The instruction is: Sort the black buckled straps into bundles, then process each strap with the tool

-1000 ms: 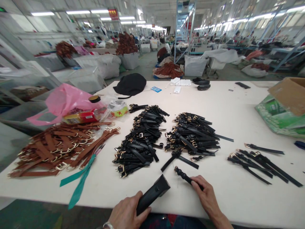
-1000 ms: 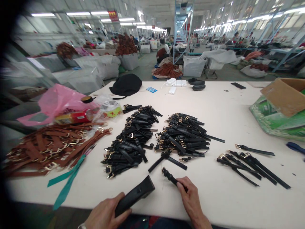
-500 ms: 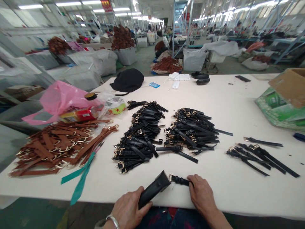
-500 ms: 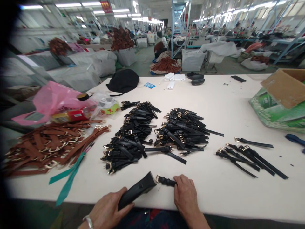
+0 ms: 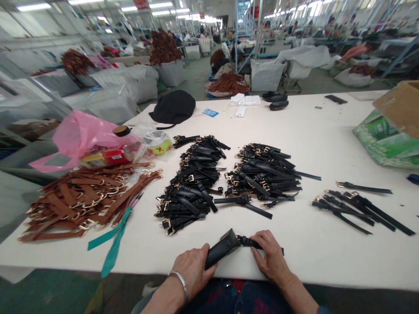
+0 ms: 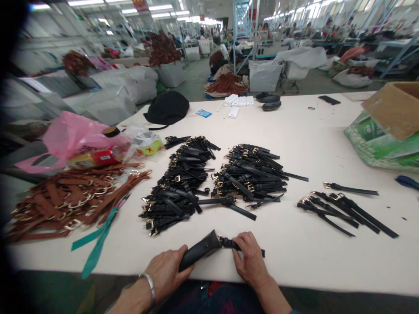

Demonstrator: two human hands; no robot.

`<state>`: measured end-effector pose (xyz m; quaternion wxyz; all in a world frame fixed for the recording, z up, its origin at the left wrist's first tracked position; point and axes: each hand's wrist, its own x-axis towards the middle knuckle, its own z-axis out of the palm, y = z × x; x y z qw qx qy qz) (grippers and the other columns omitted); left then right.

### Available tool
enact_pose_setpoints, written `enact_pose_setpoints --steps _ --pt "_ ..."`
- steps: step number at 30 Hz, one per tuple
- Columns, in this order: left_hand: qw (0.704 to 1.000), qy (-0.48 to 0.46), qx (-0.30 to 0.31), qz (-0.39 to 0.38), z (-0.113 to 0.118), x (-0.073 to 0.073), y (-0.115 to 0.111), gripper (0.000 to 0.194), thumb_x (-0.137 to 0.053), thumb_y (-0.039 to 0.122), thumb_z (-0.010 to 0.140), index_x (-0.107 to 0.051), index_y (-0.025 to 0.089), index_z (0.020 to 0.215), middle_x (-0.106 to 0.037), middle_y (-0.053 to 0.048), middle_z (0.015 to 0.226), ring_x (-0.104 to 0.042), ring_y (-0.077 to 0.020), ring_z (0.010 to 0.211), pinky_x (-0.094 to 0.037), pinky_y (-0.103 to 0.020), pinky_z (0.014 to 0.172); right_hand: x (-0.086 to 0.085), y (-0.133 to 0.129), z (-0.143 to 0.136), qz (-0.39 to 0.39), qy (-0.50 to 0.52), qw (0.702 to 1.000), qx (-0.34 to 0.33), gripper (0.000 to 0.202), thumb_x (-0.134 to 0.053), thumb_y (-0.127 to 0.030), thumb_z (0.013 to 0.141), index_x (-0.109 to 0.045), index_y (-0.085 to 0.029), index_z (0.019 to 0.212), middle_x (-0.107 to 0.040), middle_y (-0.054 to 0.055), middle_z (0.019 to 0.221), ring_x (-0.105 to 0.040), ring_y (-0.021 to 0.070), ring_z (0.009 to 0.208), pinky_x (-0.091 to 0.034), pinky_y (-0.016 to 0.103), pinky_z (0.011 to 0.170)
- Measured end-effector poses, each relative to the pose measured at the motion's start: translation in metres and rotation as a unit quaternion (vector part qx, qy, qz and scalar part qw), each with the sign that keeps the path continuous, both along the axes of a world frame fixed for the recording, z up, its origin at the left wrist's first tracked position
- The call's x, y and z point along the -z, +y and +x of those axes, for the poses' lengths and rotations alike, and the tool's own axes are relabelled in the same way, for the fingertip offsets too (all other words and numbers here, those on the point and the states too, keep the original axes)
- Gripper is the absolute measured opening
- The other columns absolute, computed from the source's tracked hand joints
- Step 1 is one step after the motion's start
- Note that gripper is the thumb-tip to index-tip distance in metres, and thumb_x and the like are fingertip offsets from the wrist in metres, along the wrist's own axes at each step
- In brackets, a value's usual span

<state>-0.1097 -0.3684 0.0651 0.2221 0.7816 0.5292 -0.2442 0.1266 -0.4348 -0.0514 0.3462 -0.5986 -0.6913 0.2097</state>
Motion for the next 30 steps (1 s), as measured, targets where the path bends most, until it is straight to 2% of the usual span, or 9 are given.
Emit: enact_pose_setpoints --steps 9,13,17,21,27,30 --pt "1.000 -0.002 -0.026 -0.011 -0.006 0.000 -0.002 0.032 -0.044 0.042 0.079 -0.056 0.021 0.099 -0.067 -0.010 0.090 -0.063 -0.0269 0.086 -0.045 -0.035 0.073 0.002 -0.001 -0.002 -0.001 0.004 1.000 0.006 0.031 -0.053 -0.016 0.076 -0.058 -0.022 0.106 -0.057 0.008 0.094 -0.053 0.0248 0.090 -0.047 0.041 0.077" --pt "1.000 -0.013 -0.013 -0.001 -0.009 0.005 -0.010 0.031 -0.044 0.041 0.079 -0.057 0.021 0.099 -0.067 -0.009 0.089 -0.063 -0.0279 0.086 -0.046 -0.037 0.073 0.009 0.000 -0.001 -0.004 0.003 1.000 -0.009 0.029 -0.051 -0.017 0.080 -0.058 -0.023 0.107 -0.057 0.008 0.092 -0.054 0.0244 0.088 -0.047 0.041 0.075" --pt "1.000 -0.029 0.008 0.001 -0.001 0.007 -0.016 0.030 -0.044 0.039 0.079 -0.055 0.022 0.101 -0.067 -0.008 0.092 -0.063 -0.0265 0.087 -0.045 -0.037 0.075 0.013 0.002 0.001 -0.001 -0.001 1.000 -0.019 0.027 -0.051 -0.018 0.081 -0.059 -0.023 0.106 -0.056 0.008 0.090 -0.054 0.0239 0.086 -0.048 0.040 0.071" --pt "0.999 -0.037 0.017 0.000 0.006 0.004 -0.011 0.028 -0.044 0.039 0.079 -0.055 0.022 0.099 -0.067 -0.008 0.092 -0.063 -0.0267 0.086 -0.045 -0.037 0.074 0.013 0.003 0.002 -0.006 -0.010 1.000 -0.017 0.026 -0.051 -0.020 0.082 -0.059 -0.023 0.106 -0.056 0.007 0.089 -0.054 0.0230 0.085 -0.048 0.039 0.071" --pt "1.000 -0.010 -0.008 0.010 -0.007 0.001 0.000 0.030 -0.042 0.041 0.081 -0.055 0.020 0.098 -0.068 -0.010 0.086 -0.064 -0.0288 0.083 -0.047 -0.037 0.070 0.011 0.001 0.000 -0.006 -0.022 1.000 -0.006 0.025 -0.054 -0.022 0.082 -0.060 -0.021 0.106 -0.057 0.007 0.090 -0.053 0.0221 0.086 -0.046 0.038 0.074" --pt "1.000 -0.016 0.008 0.017 -0.005 0.002 -0.001 0.029 -0.044 0.041 0.080 -0.055 0.020 0.096 -0.068 -0.009 0.087 -0.064 -0.0291 0.084 -0.047 -0.038 0.071 0.013 0.002 -0.003 0.011 -0.035 0.999 0.007 0.022 -0.056 -0.023 0.082 -0.062 -0.022 0.103 -0.059 0.006 0.090 -0.054 0.0215 0.085 -0.045 0.038 0.073"
